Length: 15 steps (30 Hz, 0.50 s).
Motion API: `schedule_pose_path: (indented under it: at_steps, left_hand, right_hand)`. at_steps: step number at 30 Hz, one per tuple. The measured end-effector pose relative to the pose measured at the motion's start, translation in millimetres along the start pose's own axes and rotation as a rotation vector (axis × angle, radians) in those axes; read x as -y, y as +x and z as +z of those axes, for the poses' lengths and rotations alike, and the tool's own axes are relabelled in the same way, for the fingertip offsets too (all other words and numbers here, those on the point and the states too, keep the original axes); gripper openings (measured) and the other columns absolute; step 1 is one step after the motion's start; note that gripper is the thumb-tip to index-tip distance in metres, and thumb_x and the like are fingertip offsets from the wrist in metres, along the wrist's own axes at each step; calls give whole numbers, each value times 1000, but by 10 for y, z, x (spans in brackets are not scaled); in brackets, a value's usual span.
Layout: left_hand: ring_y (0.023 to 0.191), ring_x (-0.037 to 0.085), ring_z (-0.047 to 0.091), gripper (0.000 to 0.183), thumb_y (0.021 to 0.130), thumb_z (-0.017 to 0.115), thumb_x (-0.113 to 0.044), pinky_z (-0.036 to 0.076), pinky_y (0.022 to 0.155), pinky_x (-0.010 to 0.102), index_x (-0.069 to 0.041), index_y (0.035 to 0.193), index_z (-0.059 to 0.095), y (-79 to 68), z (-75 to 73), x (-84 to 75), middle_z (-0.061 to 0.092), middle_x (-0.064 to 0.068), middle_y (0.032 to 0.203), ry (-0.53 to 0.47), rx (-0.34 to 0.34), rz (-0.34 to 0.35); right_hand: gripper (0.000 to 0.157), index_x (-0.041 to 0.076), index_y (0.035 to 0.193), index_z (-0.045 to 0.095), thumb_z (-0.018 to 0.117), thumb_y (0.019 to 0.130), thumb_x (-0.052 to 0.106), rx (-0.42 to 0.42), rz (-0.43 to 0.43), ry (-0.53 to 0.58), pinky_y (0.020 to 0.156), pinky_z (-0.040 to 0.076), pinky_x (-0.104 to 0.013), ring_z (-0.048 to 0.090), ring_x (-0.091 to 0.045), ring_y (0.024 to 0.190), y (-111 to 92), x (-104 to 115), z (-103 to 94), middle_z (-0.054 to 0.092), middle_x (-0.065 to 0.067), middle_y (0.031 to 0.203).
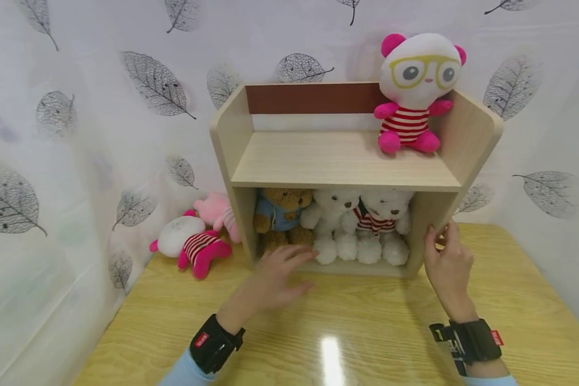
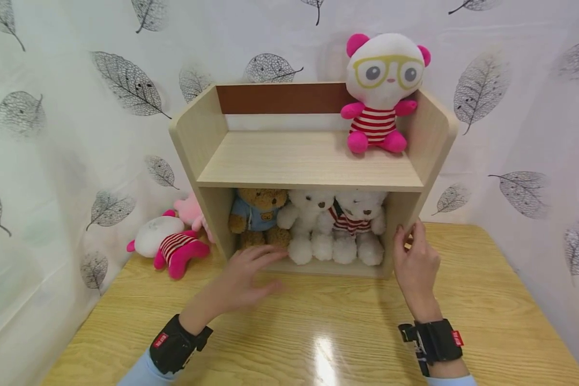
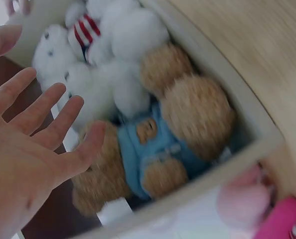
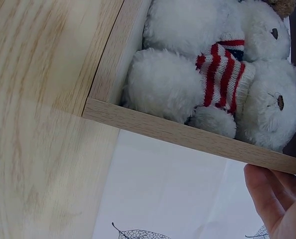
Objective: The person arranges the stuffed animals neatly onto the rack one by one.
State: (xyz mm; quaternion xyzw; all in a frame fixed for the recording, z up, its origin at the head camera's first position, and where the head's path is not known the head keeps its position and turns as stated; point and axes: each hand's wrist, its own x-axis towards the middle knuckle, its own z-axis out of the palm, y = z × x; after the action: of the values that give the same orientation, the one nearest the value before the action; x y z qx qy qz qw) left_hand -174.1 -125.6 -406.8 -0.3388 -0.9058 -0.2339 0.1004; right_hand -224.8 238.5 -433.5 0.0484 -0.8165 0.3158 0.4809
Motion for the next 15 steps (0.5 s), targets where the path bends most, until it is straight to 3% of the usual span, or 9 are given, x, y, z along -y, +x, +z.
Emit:
schedule_pose_path:
  at_steps: [4,11,15]
  left_hand:
    - [133,32,56,56,93,73,-36,45,101,68,-25,145,57,-65,-99,119,57,7,148,28,-55,-9]
    - [131,29,59,56,92,75,-35,49,105,55,-19,143,60,-186,-183,258,61,8,144,69,-123,-12]
    - [129,28,60,55,91,76,-35,51,103,53,-17,141,62,-232,-229,312,63,7,141,85,-149,-26]
  right_hand:
    - [28,-12,118,61,62,95,5,1,8,3,66,27,6,71,-49,67,-10,1,3,72,-34,98]
    - [29,-11,120,62,63,95,5,0,1,8,67,27,7,71,-50,68,-7,-4,16,72,-34,100]
    - [30,-11,120,62,64,95,5,-1,3,3,66,27,6,71,-49,68,-6,-16,16,72,-34,100]
